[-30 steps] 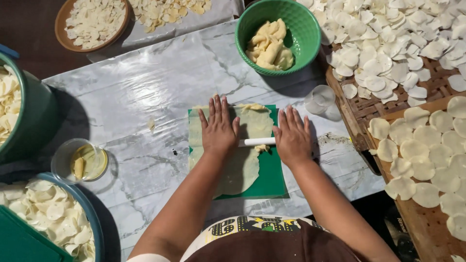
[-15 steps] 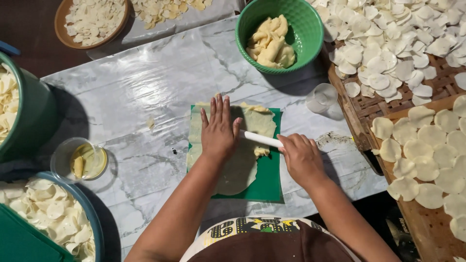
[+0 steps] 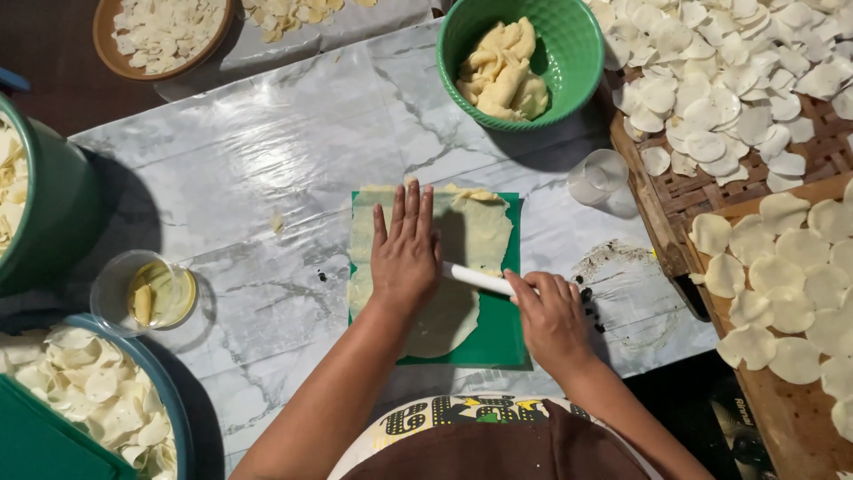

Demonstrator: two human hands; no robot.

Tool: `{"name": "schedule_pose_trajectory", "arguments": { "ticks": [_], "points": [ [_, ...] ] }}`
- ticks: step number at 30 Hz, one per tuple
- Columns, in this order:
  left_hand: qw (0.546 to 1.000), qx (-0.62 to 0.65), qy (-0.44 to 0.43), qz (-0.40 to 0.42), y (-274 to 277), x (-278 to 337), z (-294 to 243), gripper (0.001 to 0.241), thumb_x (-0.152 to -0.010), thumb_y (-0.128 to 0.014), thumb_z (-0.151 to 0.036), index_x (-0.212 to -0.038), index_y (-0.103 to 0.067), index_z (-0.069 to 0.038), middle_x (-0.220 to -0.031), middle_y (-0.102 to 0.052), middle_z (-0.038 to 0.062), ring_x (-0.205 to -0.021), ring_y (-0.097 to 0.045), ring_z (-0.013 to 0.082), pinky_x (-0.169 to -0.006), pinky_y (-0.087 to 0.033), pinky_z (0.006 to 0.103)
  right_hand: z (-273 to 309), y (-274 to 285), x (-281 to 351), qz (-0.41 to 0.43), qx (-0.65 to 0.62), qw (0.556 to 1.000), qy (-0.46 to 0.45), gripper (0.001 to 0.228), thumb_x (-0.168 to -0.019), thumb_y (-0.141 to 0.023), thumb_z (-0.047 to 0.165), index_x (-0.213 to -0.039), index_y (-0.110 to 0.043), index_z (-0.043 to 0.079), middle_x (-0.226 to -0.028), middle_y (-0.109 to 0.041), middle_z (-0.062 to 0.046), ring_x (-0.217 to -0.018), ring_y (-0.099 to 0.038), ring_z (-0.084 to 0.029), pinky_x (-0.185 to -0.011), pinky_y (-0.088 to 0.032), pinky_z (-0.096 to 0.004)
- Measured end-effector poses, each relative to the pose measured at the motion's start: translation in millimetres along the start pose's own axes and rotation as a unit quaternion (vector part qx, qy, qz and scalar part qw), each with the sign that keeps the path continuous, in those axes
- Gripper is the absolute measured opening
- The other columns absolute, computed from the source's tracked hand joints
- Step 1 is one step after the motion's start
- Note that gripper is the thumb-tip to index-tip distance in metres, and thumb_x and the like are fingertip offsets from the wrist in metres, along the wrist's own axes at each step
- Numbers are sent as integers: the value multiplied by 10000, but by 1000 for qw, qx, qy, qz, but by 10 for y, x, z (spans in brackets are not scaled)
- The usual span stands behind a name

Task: Roll out small portions of dough into thin sheets using a rolling pin

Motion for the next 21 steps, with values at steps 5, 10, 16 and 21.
{"name": "schedule_pose_trajectory", "arguments": {
  "ticks": [5, 10, 16, 21],
  "points": [
    [999, 30, 15, 12, -345, -79, 145, 721, -1047, -355, -414, -1661, -140, -104, -1719, -153, 150, -1594, -85, 314, -1265, 50, 561, 29, -54, -139, 3, 10, 999, -33, 468, -1029, -507, 392, -1424, -591, 155, -1166, -569, -89, -1031, -610, -291, -847, -453, -429],
    [999, 26, 29, 13, -255, -106, 177, 752, -1045, -347, -463, -1661, -120, -96, -1723, -121, 161, -1595, -75, 323, -1264, 32, 579, -30, -43, -147, 45, -55, 996, -47, 468, -1005, -561, 460, -1346, -594, 143, -1119, -563, -52, -1017, -632, -282, -890, -445, -439],
    [999, 33, 17, -23, 6, -103, 42, 703, -1082, -332, -447, -1659, -140, -94, -1715, -162, 166, -1592, -87, 324, -1256, 34, 574, -7, 75, -107, 43, 18, 999, 24, 229, -1033, -507, 331, -1144, -604, 156, -1017, -545, -4, -927, -607, -224, -880, -424, -409],
    [999, 32, 24, 27, -257, -190, 101, 731, -1055, -311, -462, -1658, -124, -94, -1718, -141, 168, -1597, -69, 320, -1260, 25, 589, -83, -139, -102, 71, -9, 997, -1, 326, -1025, -497, 409, -1196, -606, 153, -1017, -523, -24, -874, -589, -254, -767, -443, -403]
  ]
}}
Point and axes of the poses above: each hand's wrist, its own x-axis away from the middle knuckle, its own y-axis out of the back of the hand, z = x × y, the point moved 5 cm from there along -x, towards the middle knuckle
